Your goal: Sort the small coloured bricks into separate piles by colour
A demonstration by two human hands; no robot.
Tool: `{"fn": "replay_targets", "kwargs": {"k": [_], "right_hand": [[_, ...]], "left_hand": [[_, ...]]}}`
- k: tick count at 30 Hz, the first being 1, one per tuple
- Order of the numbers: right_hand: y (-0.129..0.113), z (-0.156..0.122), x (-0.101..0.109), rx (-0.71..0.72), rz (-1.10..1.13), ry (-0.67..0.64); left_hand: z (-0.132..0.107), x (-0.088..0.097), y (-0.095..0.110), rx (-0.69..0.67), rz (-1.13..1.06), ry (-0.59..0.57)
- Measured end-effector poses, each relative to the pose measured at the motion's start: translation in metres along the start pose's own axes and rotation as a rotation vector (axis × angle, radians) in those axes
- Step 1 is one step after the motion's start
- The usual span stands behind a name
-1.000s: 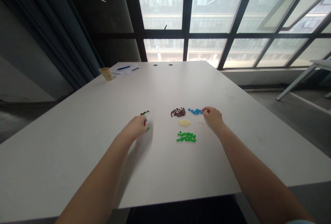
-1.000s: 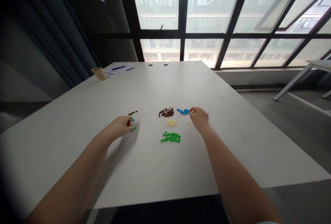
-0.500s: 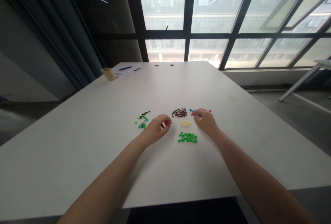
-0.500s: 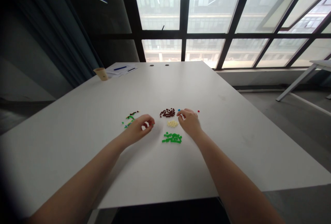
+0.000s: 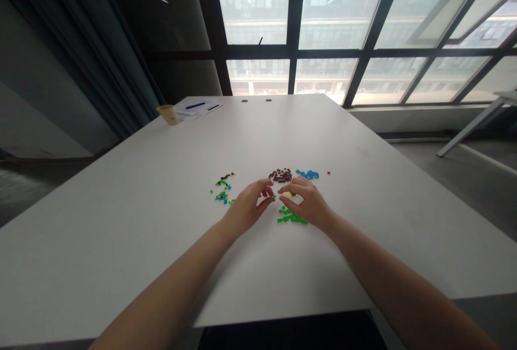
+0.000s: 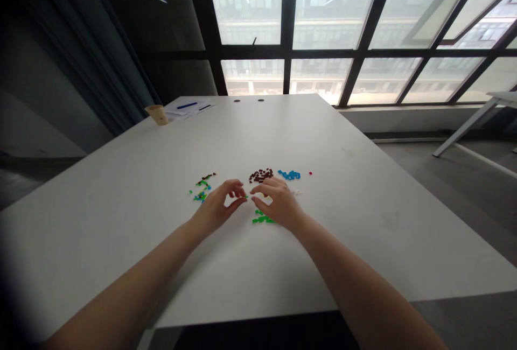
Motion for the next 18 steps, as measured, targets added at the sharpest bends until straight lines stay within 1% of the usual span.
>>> {"fn": "replay_targets", "kwargs": {"k": [7, 11, 14, 18], "right_hand": [[-0.002, 0.0, -0.004, 0.038, -0.004, -0.027], [0.002, -0.001, -0.006, 0.031, -0.021, -0.08], [0.006, -0.003, -0.009, -0.035, -0.067, -0.183], [0.01, -0.008, -0.015, -0.113, -0.147, -0.395]], "left_hand": [[0.0, -0.003, 0.001, 0.016, -0.037, -0.036], [0.0, -0.007, -0.001, 0.061, -0.062, -0.1], [-0.001, -0.009, -0.006, 0.116, -0.01, -0.176], [-0.003, -0.009, -0.015, 0.172, 0.074, -0.241]]}}
Point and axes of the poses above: each hand's wrist, its own z-axis towards the middle knuckle, its own x-axis out of the back of the hand, y = z × x, the point moved 3 cm from there along z, towards the middle knuckle, and after that the axes turned 4 degrees about -x, right-handed, at the moved point
